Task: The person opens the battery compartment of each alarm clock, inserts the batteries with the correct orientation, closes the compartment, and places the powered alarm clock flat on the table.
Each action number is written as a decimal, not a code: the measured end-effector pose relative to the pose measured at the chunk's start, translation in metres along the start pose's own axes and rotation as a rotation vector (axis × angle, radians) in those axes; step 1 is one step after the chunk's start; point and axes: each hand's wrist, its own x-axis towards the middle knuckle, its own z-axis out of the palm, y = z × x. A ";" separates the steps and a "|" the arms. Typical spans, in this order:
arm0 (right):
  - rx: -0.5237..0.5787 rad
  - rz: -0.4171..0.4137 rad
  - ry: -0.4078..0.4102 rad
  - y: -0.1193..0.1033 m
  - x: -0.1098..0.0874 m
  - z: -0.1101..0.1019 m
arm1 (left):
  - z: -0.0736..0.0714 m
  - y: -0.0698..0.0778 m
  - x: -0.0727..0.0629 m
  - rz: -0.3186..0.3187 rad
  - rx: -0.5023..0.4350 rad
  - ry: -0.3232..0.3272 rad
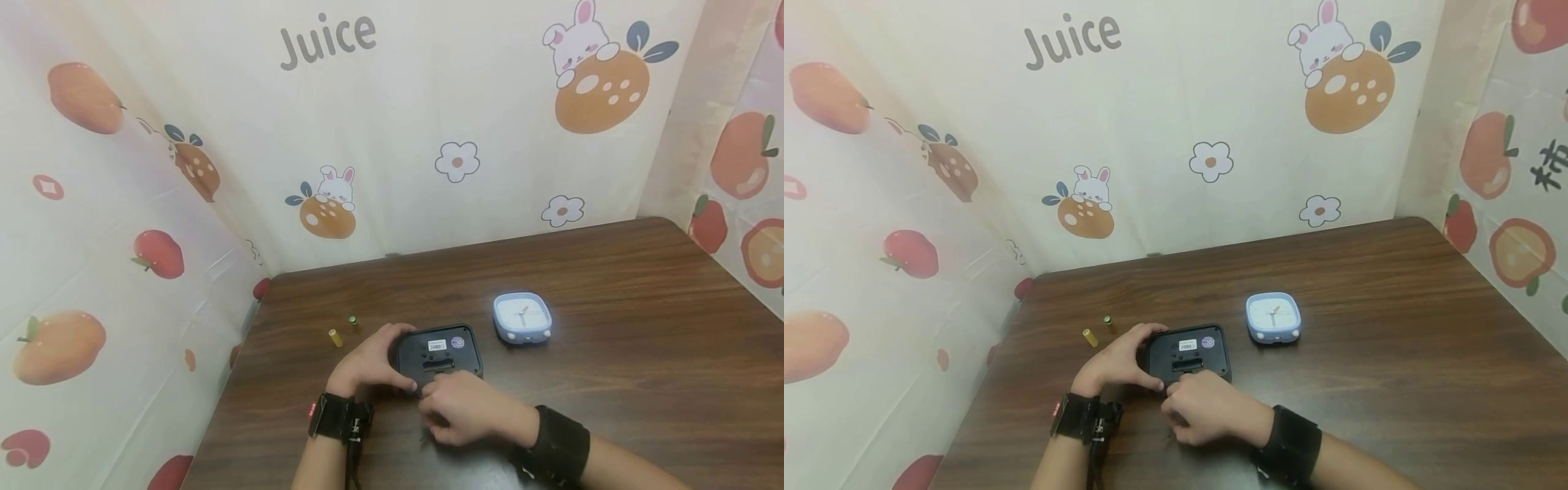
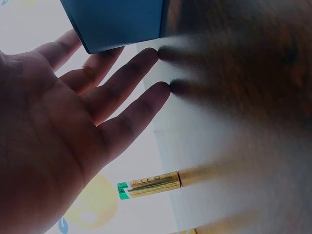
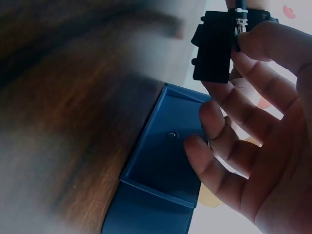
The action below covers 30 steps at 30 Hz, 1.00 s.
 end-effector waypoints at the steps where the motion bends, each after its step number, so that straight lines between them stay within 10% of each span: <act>1: -0.011 0.000 -0.004 0.000 0.000 0.001 | 0.000 0.000 0.000 -0.001 0.002 0.001; 30: 0.054 0.029 -0.066 -0.004 0.000 0.011 | 0.001 -0.002 0.000 0.001 0.001 -0.002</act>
